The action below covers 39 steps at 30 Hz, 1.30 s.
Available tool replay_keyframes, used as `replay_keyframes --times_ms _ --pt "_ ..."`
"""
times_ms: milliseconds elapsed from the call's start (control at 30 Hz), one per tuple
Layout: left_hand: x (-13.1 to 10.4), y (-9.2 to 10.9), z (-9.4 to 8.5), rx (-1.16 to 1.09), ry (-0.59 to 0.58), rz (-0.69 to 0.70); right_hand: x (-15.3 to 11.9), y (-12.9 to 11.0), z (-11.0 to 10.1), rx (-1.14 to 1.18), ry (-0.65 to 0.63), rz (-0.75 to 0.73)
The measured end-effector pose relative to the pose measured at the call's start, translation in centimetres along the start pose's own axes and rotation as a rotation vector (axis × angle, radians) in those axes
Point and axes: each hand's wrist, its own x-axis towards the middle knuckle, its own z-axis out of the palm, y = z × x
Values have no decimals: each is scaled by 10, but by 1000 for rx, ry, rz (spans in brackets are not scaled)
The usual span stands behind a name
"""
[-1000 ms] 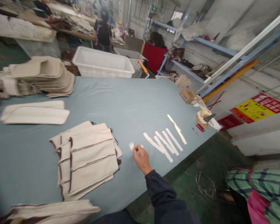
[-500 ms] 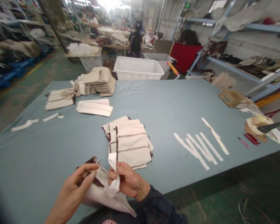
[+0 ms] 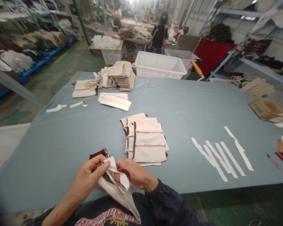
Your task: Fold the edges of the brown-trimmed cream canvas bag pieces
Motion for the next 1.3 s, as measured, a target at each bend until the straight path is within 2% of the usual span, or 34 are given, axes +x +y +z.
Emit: replay_keyframes --times_ms 100,233,333,467,600,833,1033,1167,1300 --pt "2 -3 -3 -74 24 -57 1 -12 2 -316 137 -119" --pt "5 0 -3 -48 67 -34 3 -26 15 -698 338 -266" --pt "7 4 -1 51 100 17 8 -24 22 -704 427 -353" --pt "8 5 1 179 129 74 10 -16 23 -597 448 -379" --pt "8 4 4 177 137 69 8 -13 23 -635 472 -415" --pt "8 -3 2 79 128 53 10 -8 23 -456 403 -273" --pt "6 -5 2 106 142 83 5 -6 21 -556 426 -394" --pt "4 -3 2 197 166 170 -1 -15 19 -568 303 -406" --pt "4 -10 -4 221 132 179 2 -23 7 -561 163 -246"
